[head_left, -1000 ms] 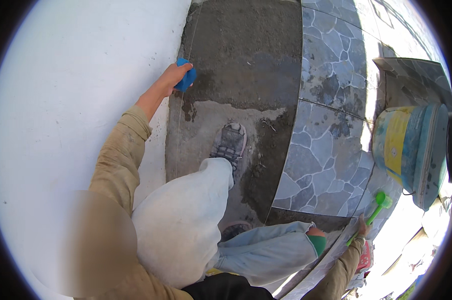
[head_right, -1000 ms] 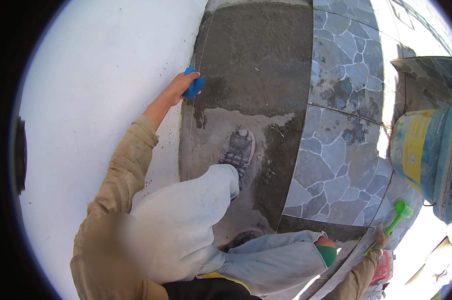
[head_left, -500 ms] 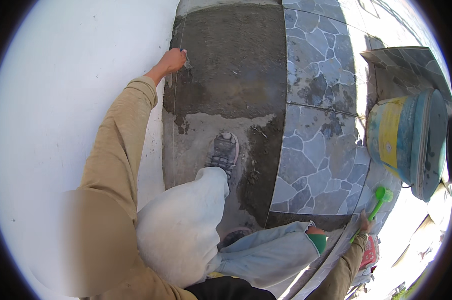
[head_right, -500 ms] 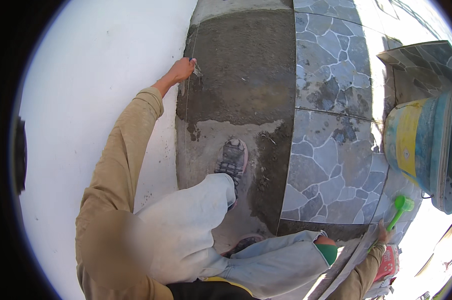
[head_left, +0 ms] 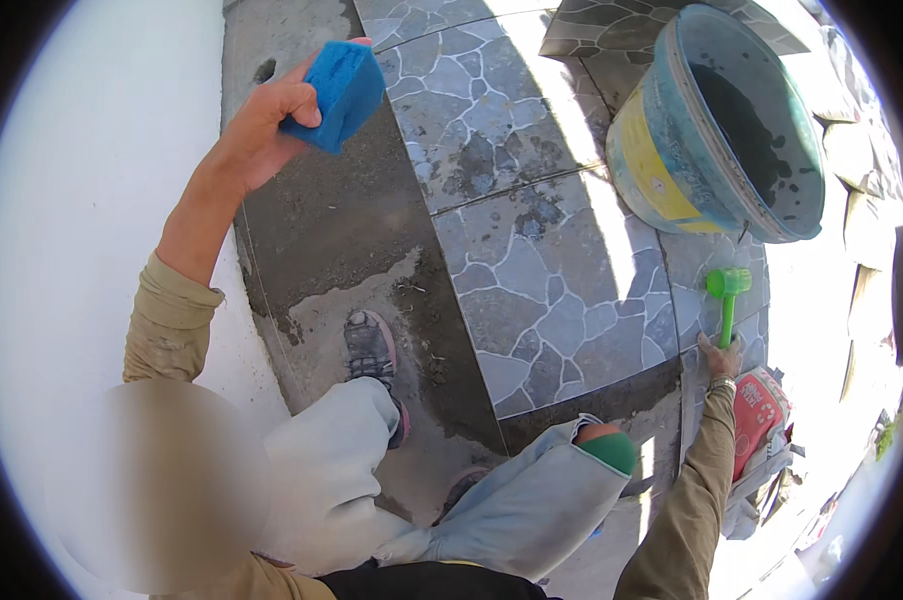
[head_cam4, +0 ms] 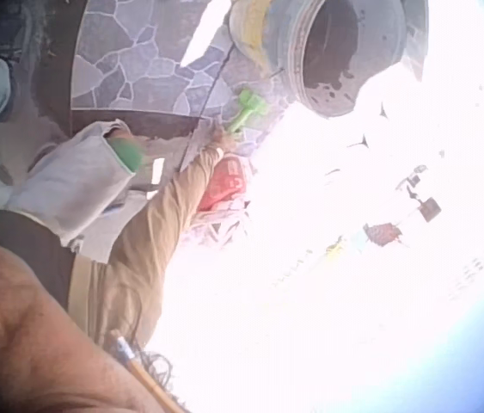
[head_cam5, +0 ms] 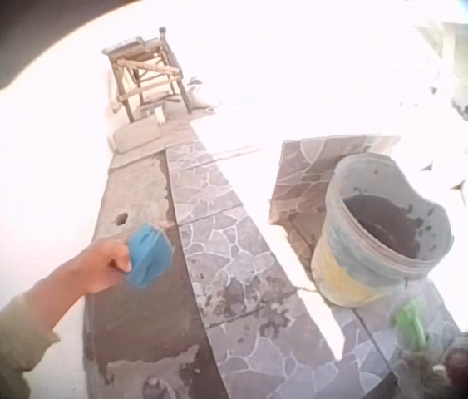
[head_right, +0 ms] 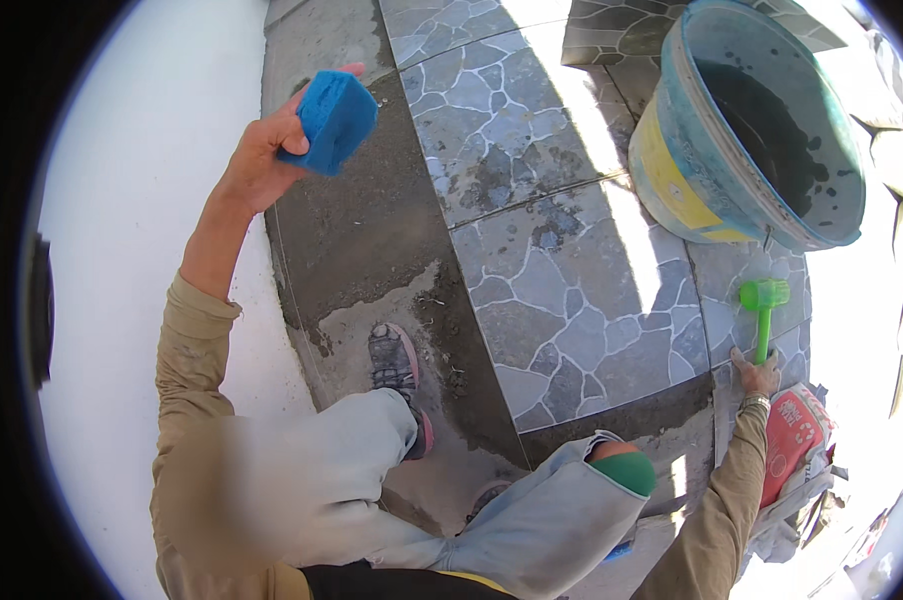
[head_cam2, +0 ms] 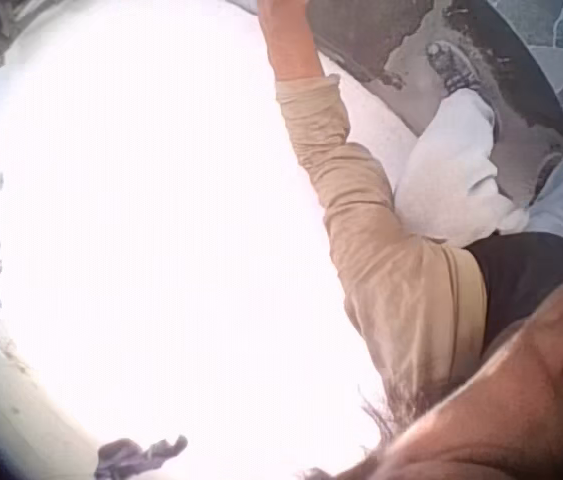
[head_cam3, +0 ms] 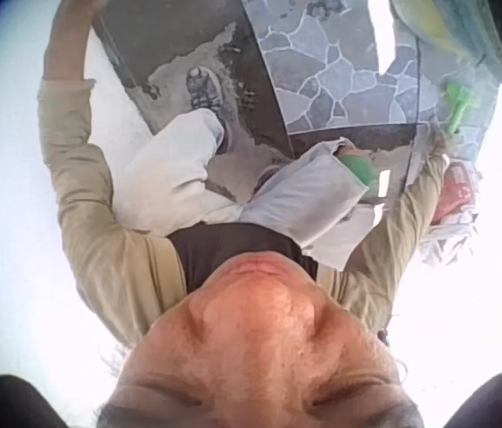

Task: Laying tiles on a floor surface using a mallet, sponge, and trowel.

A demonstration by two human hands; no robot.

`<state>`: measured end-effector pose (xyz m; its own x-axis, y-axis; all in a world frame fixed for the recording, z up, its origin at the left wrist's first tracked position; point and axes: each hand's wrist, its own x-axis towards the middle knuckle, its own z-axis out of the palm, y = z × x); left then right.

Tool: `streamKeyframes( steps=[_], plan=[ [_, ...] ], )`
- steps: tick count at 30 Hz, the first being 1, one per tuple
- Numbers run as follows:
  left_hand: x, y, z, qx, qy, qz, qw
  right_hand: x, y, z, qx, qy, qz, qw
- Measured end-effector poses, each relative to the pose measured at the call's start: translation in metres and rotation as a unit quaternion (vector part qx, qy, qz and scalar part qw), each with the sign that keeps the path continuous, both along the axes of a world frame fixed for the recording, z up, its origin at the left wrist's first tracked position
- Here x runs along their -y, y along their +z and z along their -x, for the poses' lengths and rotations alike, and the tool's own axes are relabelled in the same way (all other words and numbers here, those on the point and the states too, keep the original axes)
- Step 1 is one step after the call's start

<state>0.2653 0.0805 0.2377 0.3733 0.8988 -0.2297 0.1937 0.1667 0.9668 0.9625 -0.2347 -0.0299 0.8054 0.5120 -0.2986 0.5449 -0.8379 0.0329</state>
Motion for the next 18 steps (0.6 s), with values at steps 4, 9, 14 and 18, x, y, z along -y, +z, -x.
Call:
streamKeyframes(
  steps=[4,9,14,18],
  plan=[
    [-0.015,0.07,-0.176,-0.132,-0.2,-0.253,0.937,-0.004,0.013,0.018,-0.032,-0.092,-0.001,0.995],
    [-0.064,0.047,-0.403,-0.253,-0.361,-0.428,0.789,-0.011,0.033,0.029,-0.07,-0.154,-0.029,0.985],
    [-0.108,-0.052,-0.533,-0.501,-0.487,-0.291,0.653,-0.009,0.041,0.028,-0.079,-0.151,-0.014,0.985],
    [-0.122,-0.108,-0.56,-0.549,-0.468,-0.215,0.659,-0.005,0.042,0.027,-0.082,-0.163,-0.023,0.983]
  ],
)
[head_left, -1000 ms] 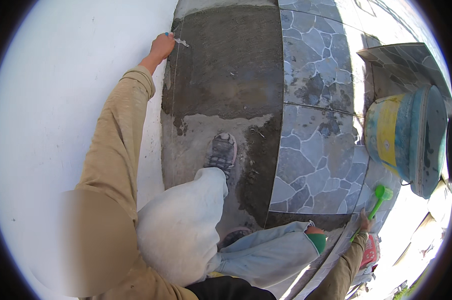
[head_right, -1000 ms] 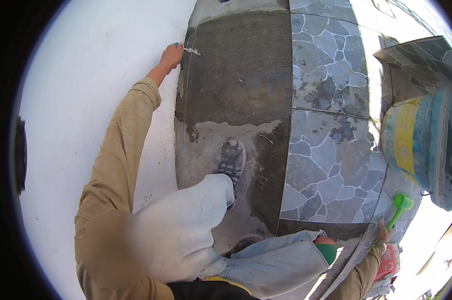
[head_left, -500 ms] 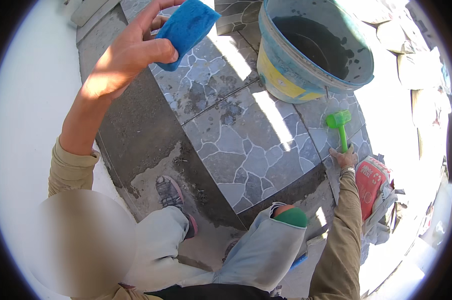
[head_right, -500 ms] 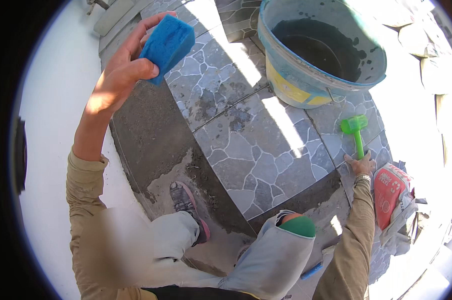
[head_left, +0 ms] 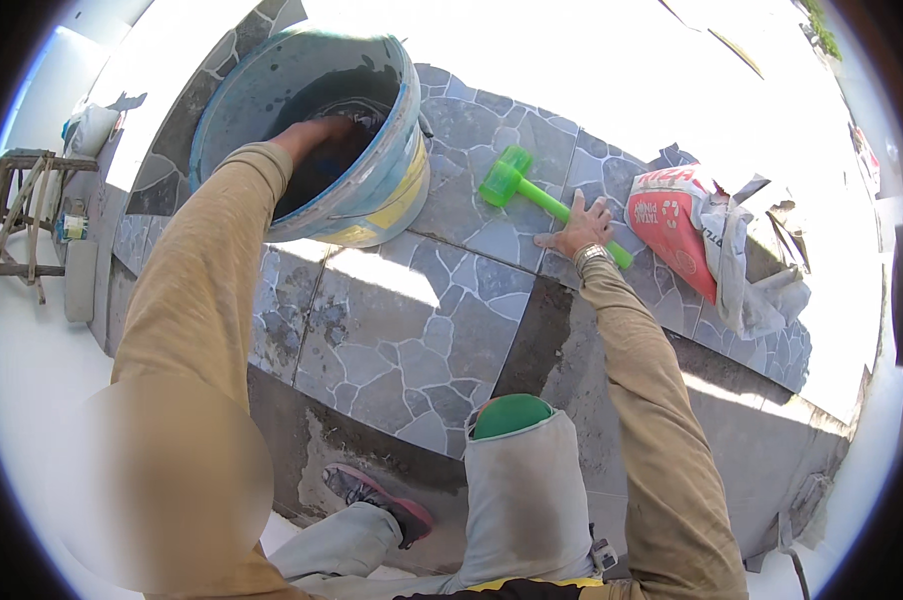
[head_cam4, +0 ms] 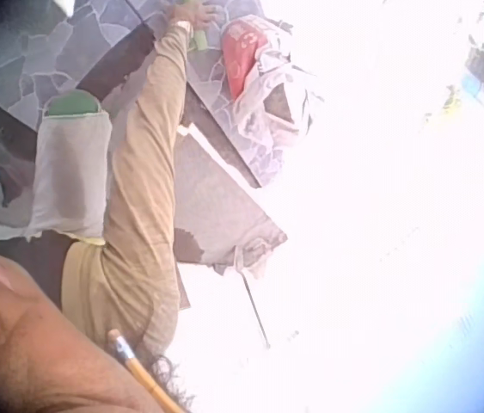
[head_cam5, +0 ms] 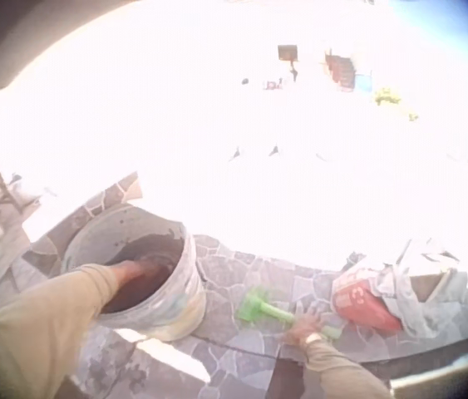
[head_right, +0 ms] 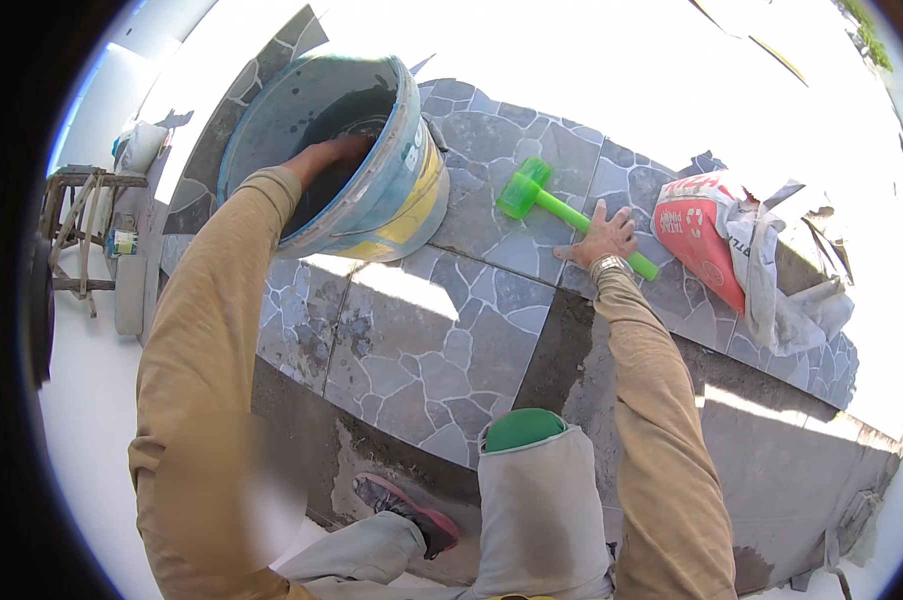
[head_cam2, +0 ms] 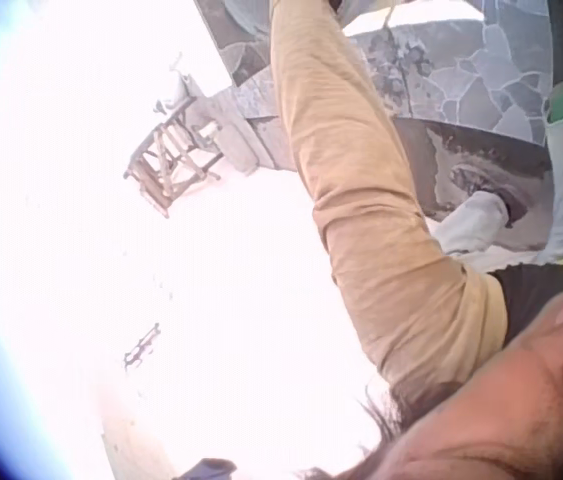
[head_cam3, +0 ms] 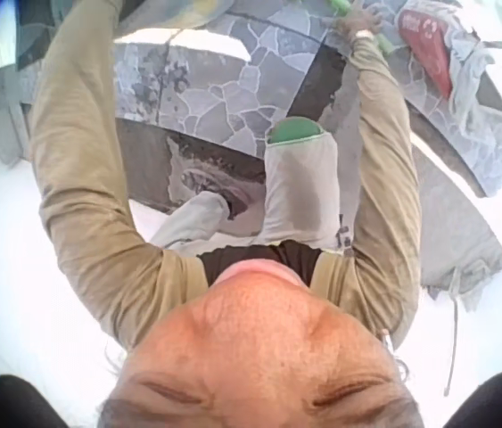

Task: Laying tiles on a floor surface using a mallet, sponge, and trowel.

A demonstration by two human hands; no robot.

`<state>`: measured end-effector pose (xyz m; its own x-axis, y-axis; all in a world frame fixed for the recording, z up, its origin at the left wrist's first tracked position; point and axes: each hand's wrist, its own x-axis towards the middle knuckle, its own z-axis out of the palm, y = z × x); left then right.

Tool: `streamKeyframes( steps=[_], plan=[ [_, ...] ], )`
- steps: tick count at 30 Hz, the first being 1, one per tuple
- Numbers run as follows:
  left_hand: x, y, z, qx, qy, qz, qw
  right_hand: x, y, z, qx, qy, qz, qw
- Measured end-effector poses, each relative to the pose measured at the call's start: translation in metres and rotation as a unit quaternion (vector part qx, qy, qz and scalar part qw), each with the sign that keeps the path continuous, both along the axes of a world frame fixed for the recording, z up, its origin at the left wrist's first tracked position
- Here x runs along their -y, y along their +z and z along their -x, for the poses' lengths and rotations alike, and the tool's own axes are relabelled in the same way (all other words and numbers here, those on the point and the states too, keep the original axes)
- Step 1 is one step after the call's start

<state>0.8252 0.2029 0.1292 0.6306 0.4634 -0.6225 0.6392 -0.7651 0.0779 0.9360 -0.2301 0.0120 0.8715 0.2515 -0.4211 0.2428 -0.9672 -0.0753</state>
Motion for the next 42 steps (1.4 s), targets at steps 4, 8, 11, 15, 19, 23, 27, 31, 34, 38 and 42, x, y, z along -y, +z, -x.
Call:
streamKeyframes(
  steps=[4,8,11,15,19,23,27,31,34,38,42],
  plan=[
    [0.002,0.003,0.011,-0.124,-0.058,0.067,0.988,-0.001,0.004,-0.001,-0.003,0.007,-0.018,1.0],
    [0.001,0.058,0.036,-0.102,0.022,0.211,0.972,-0.003,0.01,0.001,-0.013,0.007,-0.018,1.0],
    [-0.002,0.113,0.074,0.108,0.182,0.378,0.901,-0.003,0.012,0.004,-0.01,0.005,-0.012,1.0],
    [0.013,0.157,0.142,0.379,0.226,0.613,0.655,-0.004,0.007,0.006,-0.003,0.003,-0.017,1.0],
    [0.048,0.14,0.224,0.548,0.229,0.699,0.398,-0.004,-0.009,0.003,0.015,0.035,0.011,0.999],
    [0.105,0.08,0.35,0.577,0.177,0.755,0.256,-0.002,-0.025,-0.009,0.037,0.122,0.019,0.992],
    [0.186,0.001,0.495,0.569,0.351,0.714,0.21,0.0,-0.032,-0.019,0.046,0.167,0.026,0.985],
    [0.213,-0.048,0.607,0.436,0.612,0.542,0.376,0.001,-0.035,-0.022,0.046,0.177,-0.008,0.983],
    [0.18,-0.076,0.649,0.31,0.659,0.41,0.55,0.002,-0.037,-0.022,-0.006,0.166,-0.085,0.982],
    [0.105,-0.108,0.672,0.211,0.646,0.237,0.694,0.003,-0.04,-0.023,0.005,0.188,-0.09,0.978],
    [0.055,-0.123,0.698,0.355,0.794,0.054,0.491,0.004,-0.044,-0.026,0.007,0.193,-0.114,0.975]
  ],
)
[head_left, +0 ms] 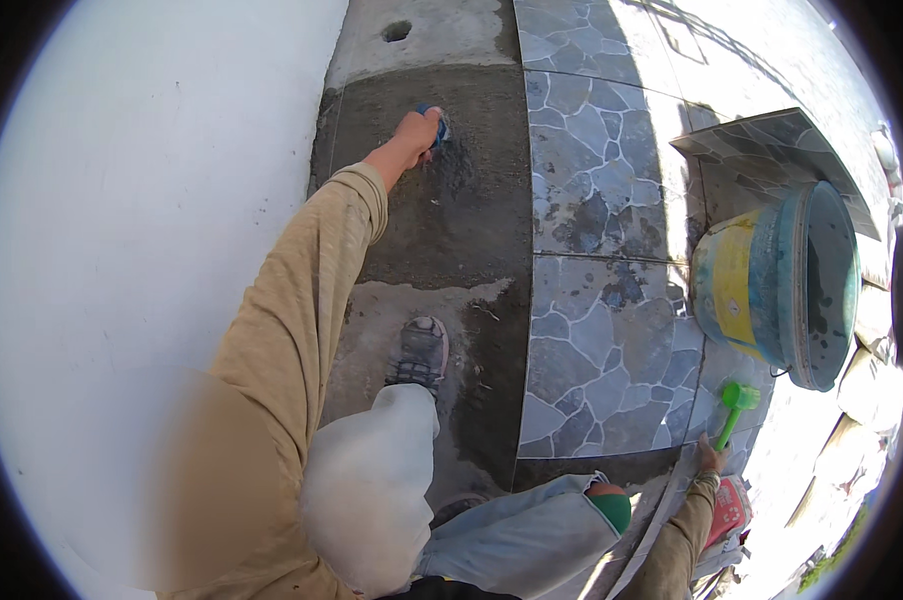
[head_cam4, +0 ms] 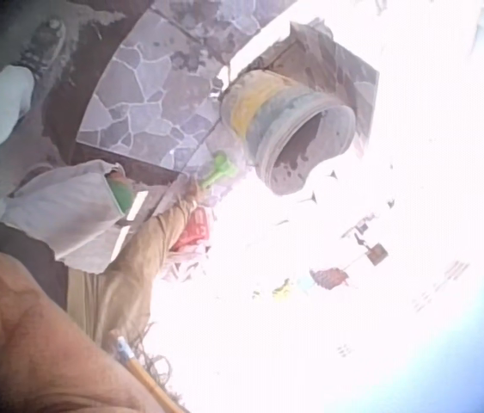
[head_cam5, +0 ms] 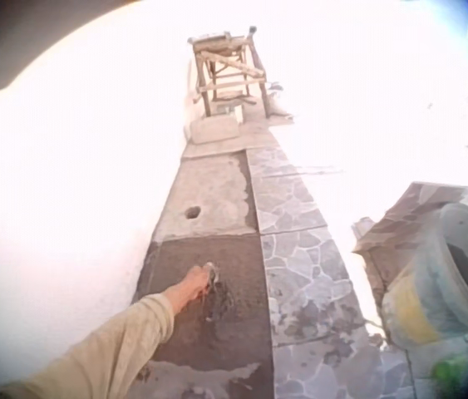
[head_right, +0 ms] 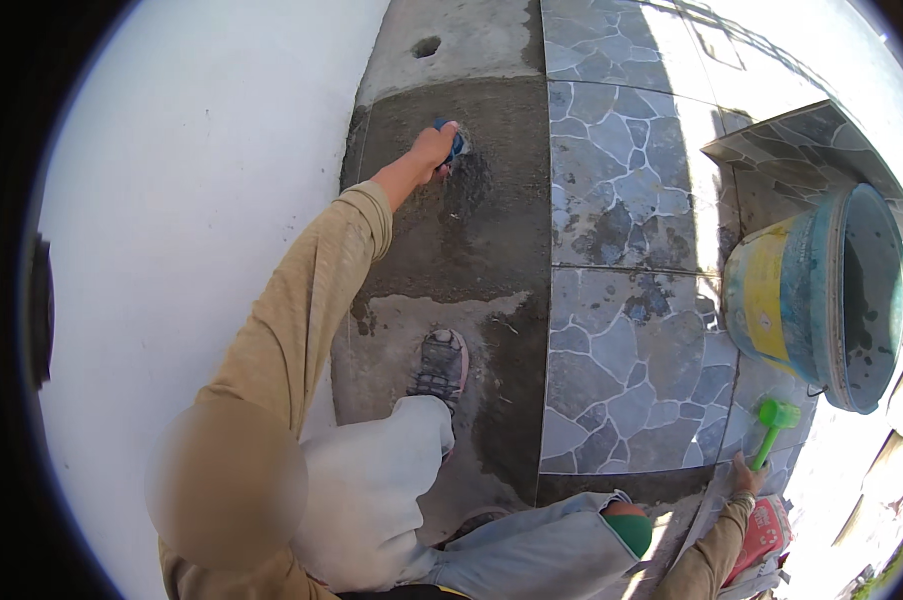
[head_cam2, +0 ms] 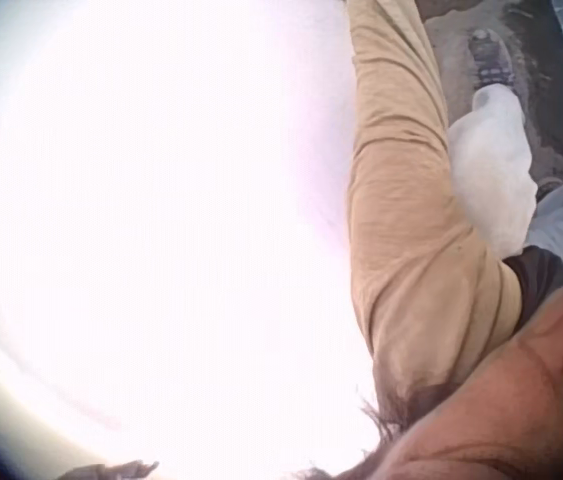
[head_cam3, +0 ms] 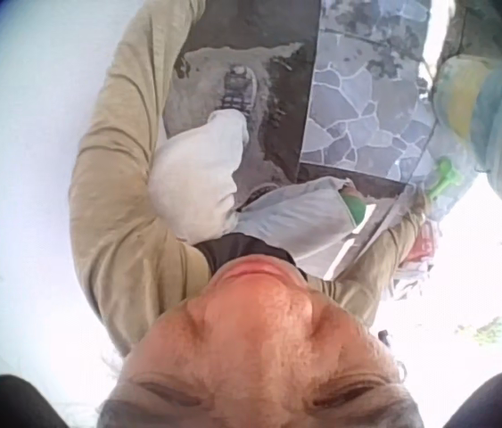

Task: Laying tiles on a floor surface using a mallet, sponge, and trowel.

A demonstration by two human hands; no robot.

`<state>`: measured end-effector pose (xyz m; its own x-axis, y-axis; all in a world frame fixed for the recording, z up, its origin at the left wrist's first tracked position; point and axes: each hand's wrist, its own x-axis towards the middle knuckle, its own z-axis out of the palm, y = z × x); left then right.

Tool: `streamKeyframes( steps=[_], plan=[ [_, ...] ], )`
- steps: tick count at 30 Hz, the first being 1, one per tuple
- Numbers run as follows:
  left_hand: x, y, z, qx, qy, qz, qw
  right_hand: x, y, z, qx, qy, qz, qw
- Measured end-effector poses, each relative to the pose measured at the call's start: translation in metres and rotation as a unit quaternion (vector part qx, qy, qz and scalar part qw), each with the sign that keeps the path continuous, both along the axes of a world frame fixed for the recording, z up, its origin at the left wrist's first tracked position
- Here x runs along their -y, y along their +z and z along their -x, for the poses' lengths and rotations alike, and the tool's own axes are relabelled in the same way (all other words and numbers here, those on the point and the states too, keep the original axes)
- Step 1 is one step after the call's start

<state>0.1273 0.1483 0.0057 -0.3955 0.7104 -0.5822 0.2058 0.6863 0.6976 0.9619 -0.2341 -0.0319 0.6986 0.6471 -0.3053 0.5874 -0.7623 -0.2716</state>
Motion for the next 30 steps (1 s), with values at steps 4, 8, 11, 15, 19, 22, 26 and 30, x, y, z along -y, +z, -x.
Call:
streamKeyframes(
  steps=[4,8,11,15,19,22,26,30],
  plan=[
    [0.011,0.003,0.041,0.087,0.215,-0.102,0.967,0.001,-0.005,-0.003,0.062,0.004,0.028,0.998],
    [0.072,0.021,0.074,0.036,0.045,0.041,0.998,0.003,-0.008,-0.004,0.083,0.009,0.045,0.996],
    [0.105,0.028,0.081,-0.038,-0.194,0.131,0.971,0.004,-0.006,-0.005,0.107,0.022,0.022,0.994],
    [0.077,0.011,0.086,-0.05,-0.294,0.143,0.944,0.001,-0.001,-0.005,0.065,0.023,0.024,0.997],
    [0.025,-0.003,0.109,-0.147,0.035,-0.05,0.987,-0.001,-0.003,-0.007,0.057,0.013,0.026,0.998],
    [0.032,0.004,0.112,-0.126,0.078,-0.022,0.989,0.003,-0.007,-0.009,0.07,0.01,0.017,0.997],
    [0.077,0.011,0.057,-0.055,-0.216,0.115,0.968,0.005,-0.01,-0.01,0.081,-0.004,0.033,0.996],
    [0.063,0.003,-0.016,-0.08,-0.371,0.104,0.919,0.002,-0.007,-0.009,0.101,-0.005,0.05,0.994]
  ],
)
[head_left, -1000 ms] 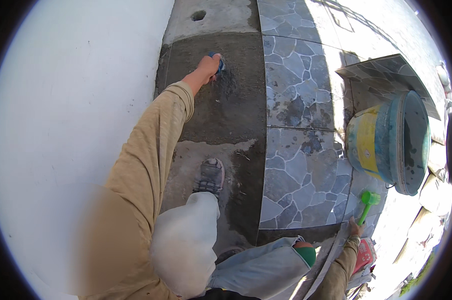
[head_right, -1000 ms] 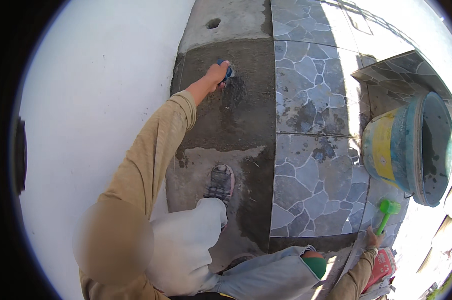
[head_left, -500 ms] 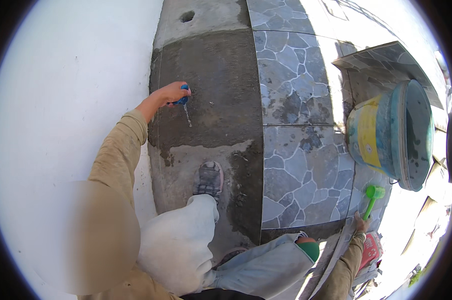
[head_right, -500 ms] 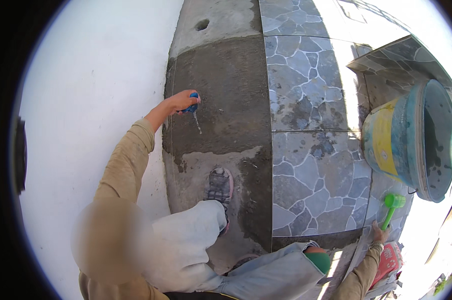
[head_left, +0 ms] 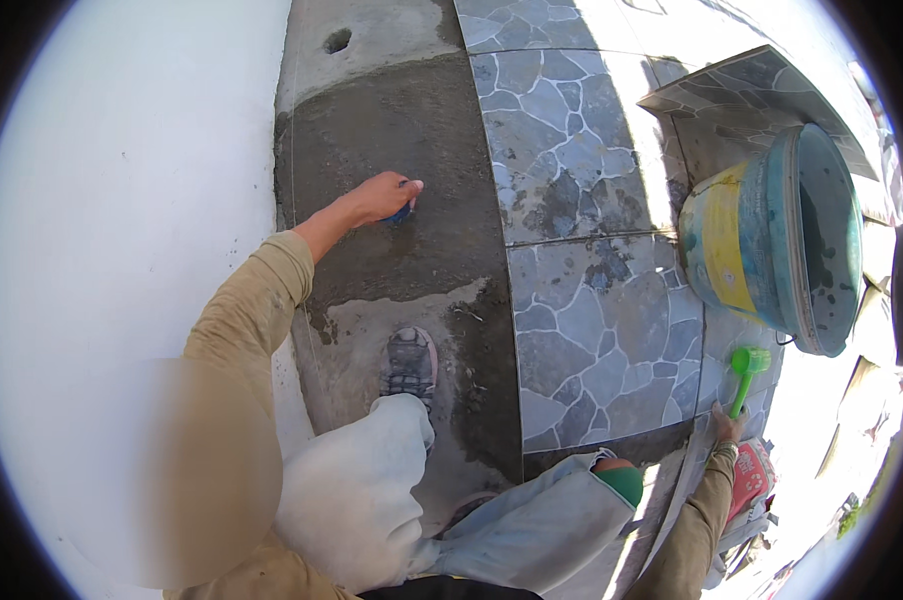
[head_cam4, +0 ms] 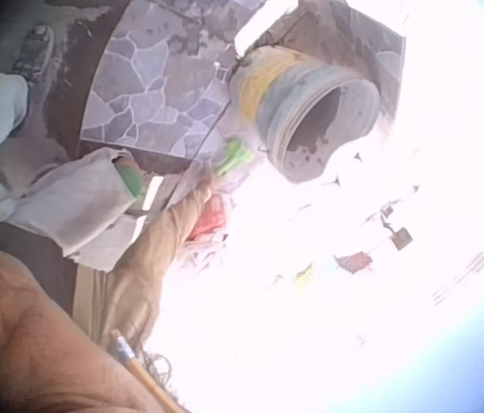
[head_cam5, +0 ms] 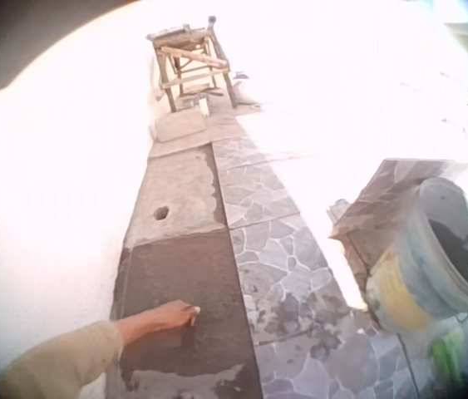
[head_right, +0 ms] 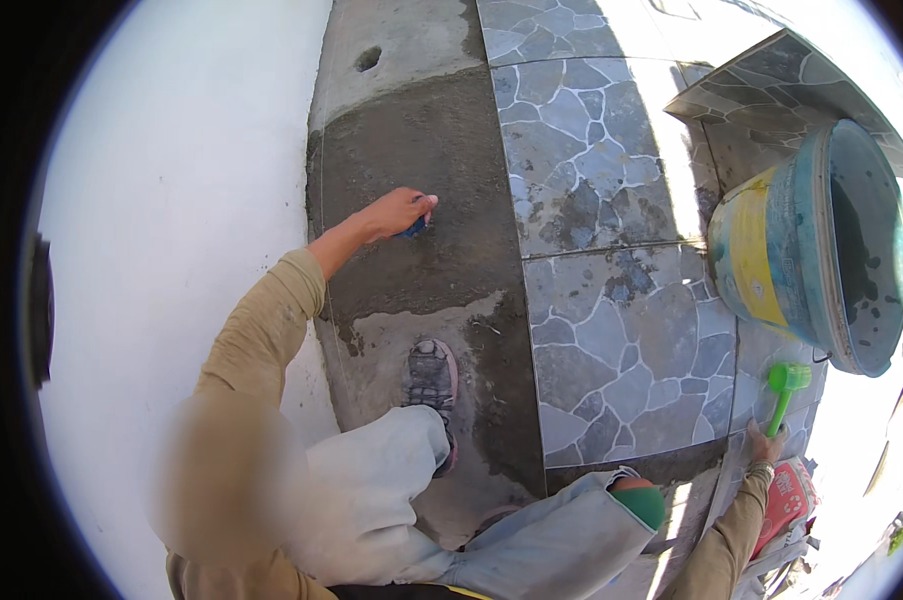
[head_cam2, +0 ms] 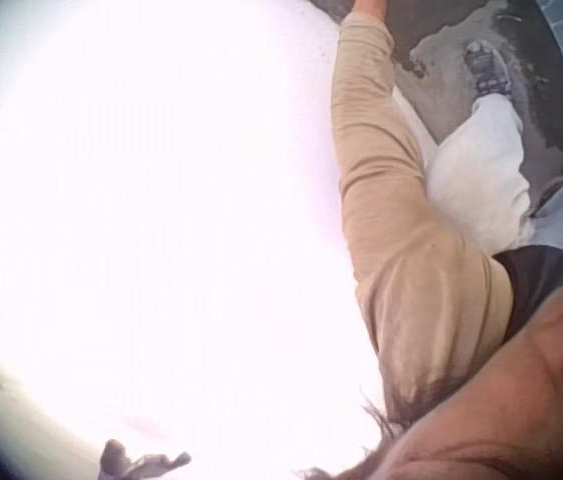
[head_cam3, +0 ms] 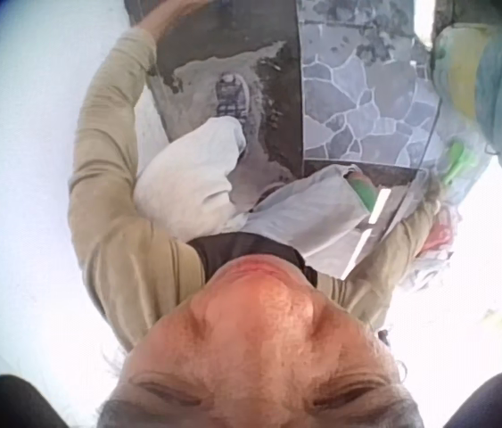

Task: Laying tiles on a floor surface using a mallet, sponge, and trowel.

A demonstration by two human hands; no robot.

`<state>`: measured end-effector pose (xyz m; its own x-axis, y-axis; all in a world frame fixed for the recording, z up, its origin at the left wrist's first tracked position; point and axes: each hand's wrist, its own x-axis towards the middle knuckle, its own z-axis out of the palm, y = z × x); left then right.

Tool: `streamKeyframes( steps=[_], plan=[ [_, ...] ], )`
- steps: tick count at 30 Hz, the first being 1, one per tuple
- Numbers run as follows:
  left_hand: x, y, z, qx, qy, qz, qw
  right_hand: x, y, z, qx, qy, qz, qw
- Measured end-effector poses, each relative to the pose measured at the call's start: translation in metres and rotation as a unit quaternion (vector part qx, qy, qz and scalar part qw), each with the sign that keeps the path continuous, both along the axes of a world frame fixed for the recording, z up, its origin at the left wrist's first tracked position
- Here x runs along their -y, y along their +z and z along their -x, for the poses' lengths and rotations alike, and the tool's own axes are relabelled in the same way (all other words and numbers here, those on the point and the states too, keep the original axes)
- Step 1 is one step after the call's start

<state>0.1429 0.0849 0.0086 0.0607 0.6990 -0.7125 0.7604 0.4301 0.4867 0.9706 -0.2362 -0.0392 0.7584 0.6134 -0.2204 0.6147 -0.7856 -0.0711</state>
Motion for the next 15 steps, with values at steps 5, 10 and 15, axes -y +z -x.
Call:
streamKeyframes(
  steps=[5,10,15],
  plan=[
    [-0.092,0.001,-0.029,-0.117,-0.057,-0.183,0.975,0.0,0.002,-0.002,-0.031,0.005,-0.002,0.999],
    [-0.155,0.04,-0.033,-0.111,0.0,-0.241,0.964,0.004,-0.002,-0.004,-0.002,0.002,-0.014,1.0],
    [-0.166,0.053,-0.045,-0.103,0.057,-0.34,0.933,-0.002,0.004,0.004,0.013,0.006,0.001,1.0]
  ],
)
